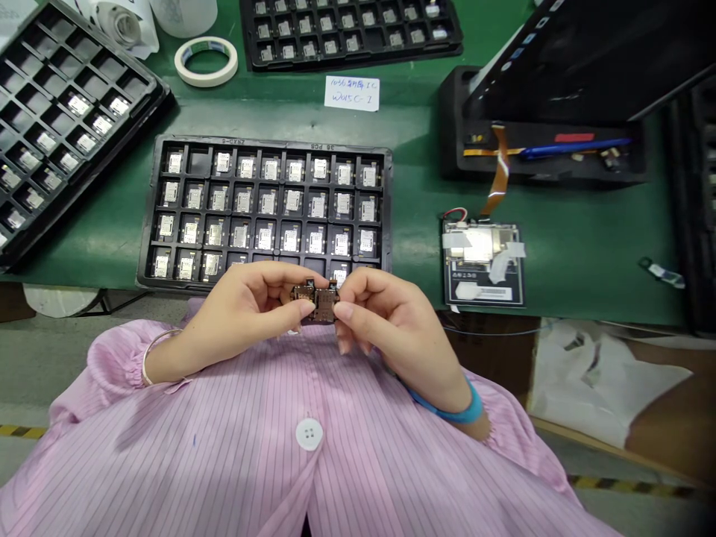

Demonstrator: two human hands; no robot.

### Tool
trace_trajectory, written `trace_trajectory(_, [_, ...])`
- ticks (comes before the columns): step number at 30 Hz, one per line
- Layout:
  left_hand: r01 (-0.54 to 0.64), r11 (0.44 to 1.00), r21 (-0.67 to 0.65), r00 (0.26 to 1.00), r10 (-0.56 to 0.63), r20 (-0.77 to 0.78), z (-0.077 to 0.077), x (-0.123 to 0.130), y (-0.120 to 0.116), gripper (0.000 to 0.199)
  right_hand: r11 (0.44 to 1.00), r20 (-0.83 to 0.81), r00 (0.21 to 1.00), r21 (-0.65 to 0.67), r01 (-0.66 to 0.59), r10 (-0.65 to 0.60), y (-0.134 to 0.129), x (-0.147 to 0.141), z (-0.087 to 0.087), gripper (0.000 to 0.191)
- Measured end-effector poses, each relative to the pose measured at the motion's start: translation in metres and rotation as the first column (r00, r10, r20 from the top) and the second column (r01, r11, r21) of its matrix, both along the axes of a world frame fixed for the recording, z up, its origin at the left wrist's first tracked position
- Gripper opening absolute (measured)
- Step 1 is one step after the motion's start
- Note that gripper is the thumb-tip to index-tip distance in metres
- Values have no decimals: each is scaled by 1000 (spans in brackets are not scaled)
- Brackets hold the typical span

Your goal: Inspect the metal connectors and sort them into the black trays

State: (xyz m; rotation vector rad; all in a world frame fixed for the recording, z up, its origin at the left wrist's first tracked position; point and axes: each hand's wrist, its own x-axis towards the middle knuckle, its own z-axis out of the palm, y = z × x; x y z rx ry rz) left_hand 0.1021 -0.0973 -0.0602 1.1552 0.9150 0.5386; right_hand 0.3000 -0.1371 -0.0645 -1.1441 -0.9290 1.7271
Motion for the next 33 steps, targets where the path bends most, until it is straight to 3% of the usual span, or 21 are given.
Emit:
trace_trajectory(10, [-4, 998, -55, 998, 8, 67, 2, 1, 2, 21, 1000, 97, 995, 28, 9, -12, 0, 1, -2, 20])
trace_trajectory(17, [23, 985, -171, 990, 2, 144, -5, -4, 1, 29, 999, 145, 989, 12, 41, -42, 0, 1, -1, 22])
trace_trajectory(33, [33, 969, -245, 986, 8, 165, -6, -2, 3, 29, 998, 183, 982, 47, 45, -53, 0, 1, -3, 21])
